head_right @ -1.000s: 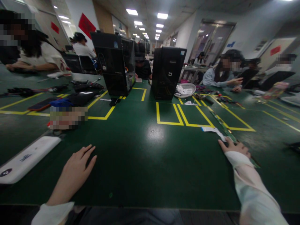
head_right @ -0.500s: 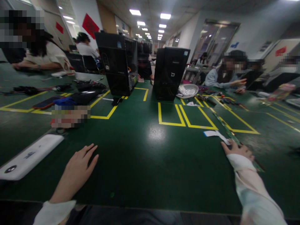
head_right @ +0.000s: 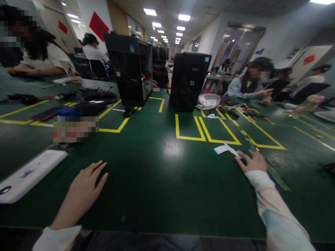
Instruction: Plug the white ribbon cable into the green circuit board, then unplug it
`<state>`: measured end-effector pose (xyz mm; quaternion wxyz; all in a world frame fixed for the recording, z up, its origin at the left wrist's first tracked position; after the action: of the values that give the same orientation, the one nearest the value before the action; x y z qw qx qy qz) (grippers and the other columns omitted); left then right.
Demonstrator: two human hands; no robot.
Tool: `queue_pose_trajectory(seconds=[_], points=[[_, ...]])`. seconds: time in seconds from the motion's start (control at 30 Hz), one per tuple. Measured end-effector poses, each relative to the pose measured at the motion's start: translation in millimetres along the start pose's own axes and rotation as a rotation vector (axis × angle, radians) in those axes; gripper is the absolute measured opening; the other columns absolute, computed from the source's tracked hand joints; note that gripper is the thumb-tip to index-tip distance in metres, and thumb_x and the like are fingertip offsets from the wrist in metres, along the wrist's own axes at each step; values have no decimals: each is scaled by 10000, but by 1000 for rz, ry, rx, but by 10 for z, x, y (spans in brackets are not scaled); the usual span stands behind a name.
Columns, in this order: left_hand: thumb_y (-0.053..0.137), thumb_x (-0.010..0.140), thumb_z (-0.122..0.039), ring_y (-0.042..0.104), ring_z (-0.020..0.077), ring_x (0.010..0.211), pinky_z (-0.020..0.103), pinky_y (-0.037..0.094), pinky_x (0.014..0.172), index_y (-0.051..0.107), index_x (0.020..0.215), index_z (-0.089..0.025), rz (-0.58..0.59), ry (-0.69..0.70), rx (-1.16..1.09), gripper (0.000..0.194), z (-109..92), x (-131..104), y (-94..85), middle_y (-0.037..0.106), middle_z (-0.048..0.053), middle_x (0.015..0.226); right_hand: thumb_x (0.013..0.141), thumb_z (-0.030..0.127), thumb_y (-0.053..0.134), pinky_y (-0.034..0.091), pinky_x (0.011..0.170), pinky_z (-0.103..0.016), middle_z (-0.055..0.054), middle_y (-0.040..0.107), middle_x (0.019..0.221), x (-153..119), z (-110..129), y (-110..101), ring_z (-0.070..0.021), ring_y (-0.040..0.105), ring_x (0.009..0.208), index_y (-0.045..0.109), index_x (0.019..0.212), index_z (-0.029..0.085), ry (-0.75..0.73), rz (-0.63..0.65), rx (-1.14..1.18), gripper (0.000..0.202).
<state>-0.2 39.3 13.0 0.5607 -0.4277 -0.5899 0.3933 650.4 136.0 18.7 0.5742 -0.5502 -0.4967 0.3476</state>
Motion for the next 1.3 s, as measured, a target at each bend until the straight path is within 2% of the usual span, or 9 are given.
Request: queue_pose_trajectory(seconds=[0.13,0.23,0.43,0.63,0.77,0.87,1.0,1.17,1.3], points=[[288,941,-460,494,358,1286,536,393,1065,560,1313,-87,1,4,5,592,12,4,4,540,179,1388,958,380,417,291,1087,-456,-172,469,1405,44,395,-13,-322,310,1378,640,1259,155,-241,-115,8,437],[287,940,-463,495,360,1285,537,396,1062,557,1315,-83,3,9,3,599,16,2,9,538,183,1389,953,375,412,336,1073,-482,-152,538,1331,126,762,0,-310,398,1314,674,1203,150,-421,-179,99,427],[292,939,-449,497,357,1284,535,391,1065,563,1309,-82,-12,-1,-2,587,-2,4,-3,549,178,1379,977,409,351,443,1000,-508,-158,623,1174,128,1702,-122,-296,538,1137,724,1078,163,-766,-337,339,458],[289,943,-451,495,355,1286,538,385,1071,561,1314,-84,-12,-3,-1,589,-2,-3,-10,544,176,1385,991,397,357,475,955,-488,-136,634,1092,-267,2700,-318,-276,544,1117,679,1129,173,-1032,-293,518,416],[291,941,-456,495,358,1285,541,393,1063,562,1315,-83,-9,4,1,594,7,-2,-4,541,178,1389,998,431,340,451,980,-482,-138,621,1115,-683,3177,-429,-272,527,1161,652,1155,164,-1163,-271,625,440],[294,938,-446,496,360,1284,544,396,1060,562,1315,-79,-9,-1,4,591,4,5,-5,539,182,1392,992,437,364,411,1029,-481,-136,602,1186,-1018,3393,-547,-274,482,1234,610,1228,162,-1279,-172,652,438],[304,934,-437,498,356,1284,542,397,1061,564,1313,-82,-10,-3,5,581,-12,9,-16,542,182,1390,968,479,412,353,1082,-486,-130,576,1268,-1321,3488,-714,-277,413,1304,550,1324,167,-1405,-29,628,493],[304,934,-434,498,354,1285,542,400,1059,565,1311,-81,-10,-2,8,578,-7,6,-23,547,181,1383,945,513,439,367,1075,-469,-132,544,1329,-1397,3480,-819,-281,406,1304,520,1370,153,-1469,51,609,562],[292,938,-446,503,358,1279,539,404,1055,564,1311,-81,2,3,18,590,14,9,-6,543,182,1386,958,488,405,363,1083,-447,-135,522,1344,-1411,3483,-810,-262,396,1312,495,1395,158,-1497,50,598,554]])
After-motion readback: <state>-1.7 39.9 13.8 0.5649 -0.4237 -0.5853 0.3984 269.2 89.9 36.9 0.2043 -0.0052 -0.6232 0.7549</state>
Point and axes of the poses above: each hand's wrist, its own x-axis towards the middle knuckle, its own y-axis out of the palm, z = x × y, the point moved 4 cm from there along x, towards the middle knuckle
